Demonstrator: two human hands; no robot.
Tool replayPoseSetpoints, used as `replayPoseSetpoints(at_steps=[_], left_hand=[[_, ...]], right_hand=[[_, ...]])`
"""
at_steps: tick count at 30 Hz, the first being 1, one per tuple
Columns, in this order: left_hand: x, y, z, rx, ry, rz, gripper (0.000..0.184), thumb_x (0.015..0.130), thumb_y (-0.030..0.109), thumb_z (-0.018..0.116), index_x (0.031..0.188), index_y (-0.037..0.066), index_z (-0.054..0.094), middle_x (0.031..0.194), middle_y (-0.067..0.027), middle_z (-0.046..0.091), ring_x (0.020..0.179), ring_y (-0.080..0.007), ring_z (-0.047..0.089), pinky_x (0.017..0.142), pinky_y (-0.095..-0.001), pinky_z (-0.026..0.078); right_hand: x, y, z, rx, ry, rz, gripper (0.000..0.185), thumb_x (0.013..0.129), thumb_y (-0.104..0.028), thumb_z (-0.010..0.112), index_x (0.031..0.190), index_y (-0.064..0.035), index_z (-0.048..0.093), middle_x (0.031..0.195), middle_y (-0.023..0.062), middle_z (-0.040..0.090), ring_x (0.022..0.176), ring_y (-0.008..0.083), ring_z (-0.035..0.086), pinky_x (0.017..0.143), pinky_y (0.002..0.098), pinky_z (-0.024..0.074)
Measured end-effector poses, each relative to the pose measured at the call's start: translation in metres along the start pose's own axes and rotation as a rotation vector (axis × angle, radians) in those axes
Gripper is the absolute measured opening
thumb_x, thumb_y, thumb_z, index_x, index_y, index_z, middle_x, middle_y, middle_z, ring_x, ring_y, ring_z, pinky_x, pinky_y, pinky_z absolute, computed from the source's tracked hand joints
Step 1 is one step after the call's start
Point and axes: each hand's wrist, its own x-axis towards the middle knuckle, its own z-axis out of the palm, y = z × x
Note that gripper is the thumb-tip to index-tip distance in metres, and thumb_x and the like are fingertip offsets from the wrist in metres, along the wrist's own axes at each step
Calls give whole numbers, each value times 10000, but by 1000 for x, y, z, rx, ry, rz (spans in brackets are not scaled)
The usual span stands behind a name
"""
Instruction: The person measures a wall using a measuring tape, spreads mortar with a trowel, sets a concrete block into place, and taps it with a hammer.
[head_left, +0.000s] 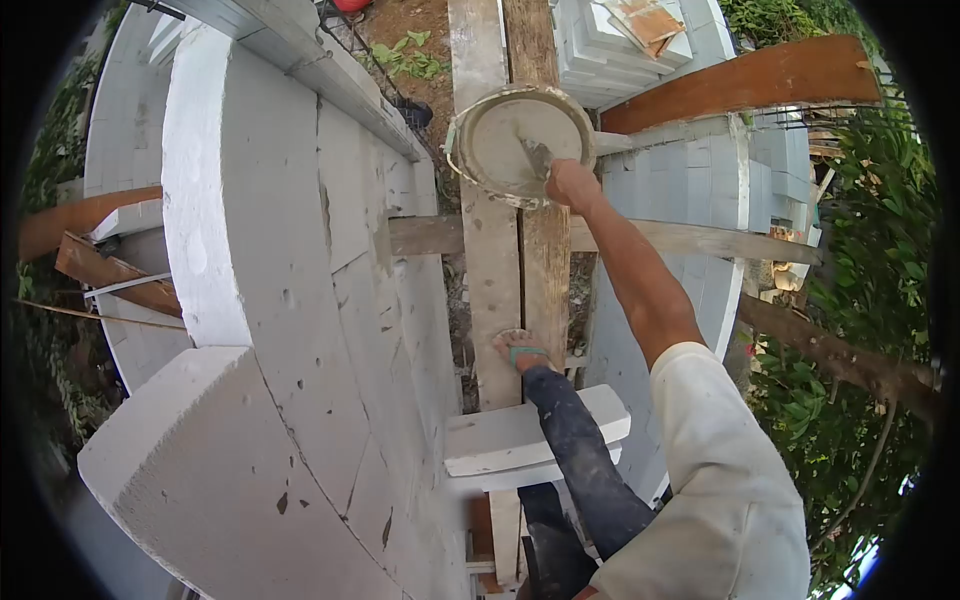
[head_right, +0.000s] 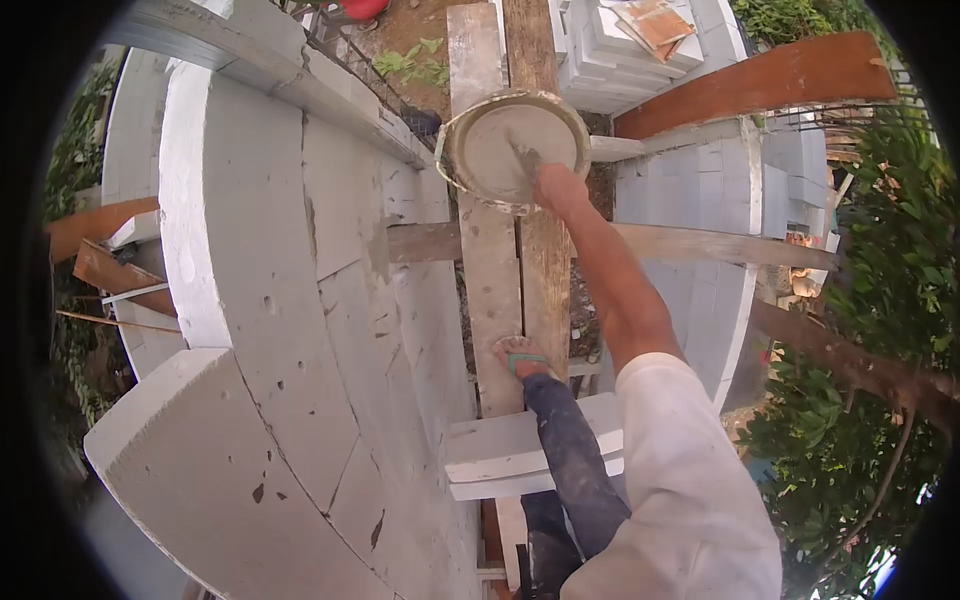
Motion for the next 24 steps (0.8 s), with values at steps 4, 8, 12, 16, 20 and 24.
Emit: replayPoseSetpoints(at_steps=[4,8,12,16,20,24], left_hand=[[-7,0,-2,18,18,6,502,962,459,756,1136,-12,738,938,-118,747,882,-208,665,796,-403,544],[-30,-22,6,58,17,53,519,958,470,759,1143,-15,731,951,-106,743,890,-202,653,802,-397,538],[-59,-63,2,162,-23,152,544,930,476,779,1156,-16,720,954,-102,732,924,-225,664,841,-403,537],[-65,-114,8,-208,62,302,696,934,233,806,1523,1,514,1339,-204,723,1187,-296,720,1012,-393,571],[-5,-204,20,141,306,493,661,1020,412,655,1512,-19,562,1539,-297,568,1414,-423,577,1194,-447,458],[-52,-241,22,-272,420,435,745,1010,463,686,1495,-86,550,1481,-300,625,1356,-391,640,1132,-457,514]], right_hand=[[-23,35,5,365,-129,-25,385,900,-287,746,1157,-1,772,969,187,802,807,323,733,808,421,592],[-136,5,-55,568,-130,-19,477,896,-396,801,1150,7,789,955,208,793,869,252,725,875,412,565],[-265,-35,-98,617,-45,-289,434,940,-318,785,1188,36,754,892,163,778,820,178,694,802,388,560],[-443,-132,-202,607,-282,-480,285,965,-196,745,1086,62,727,843,121,747,750,147,670,727,356,546],[-611,-209,-229,780,-555,-635,165,969,-108,678,1068,23,695,740,42,646,657,94,581,626,298,480],[-754,-268,-207,841,-968,-679,244,989,-87,542,1161,8,688,707,-11,559,584,65,501,549,256,404]])
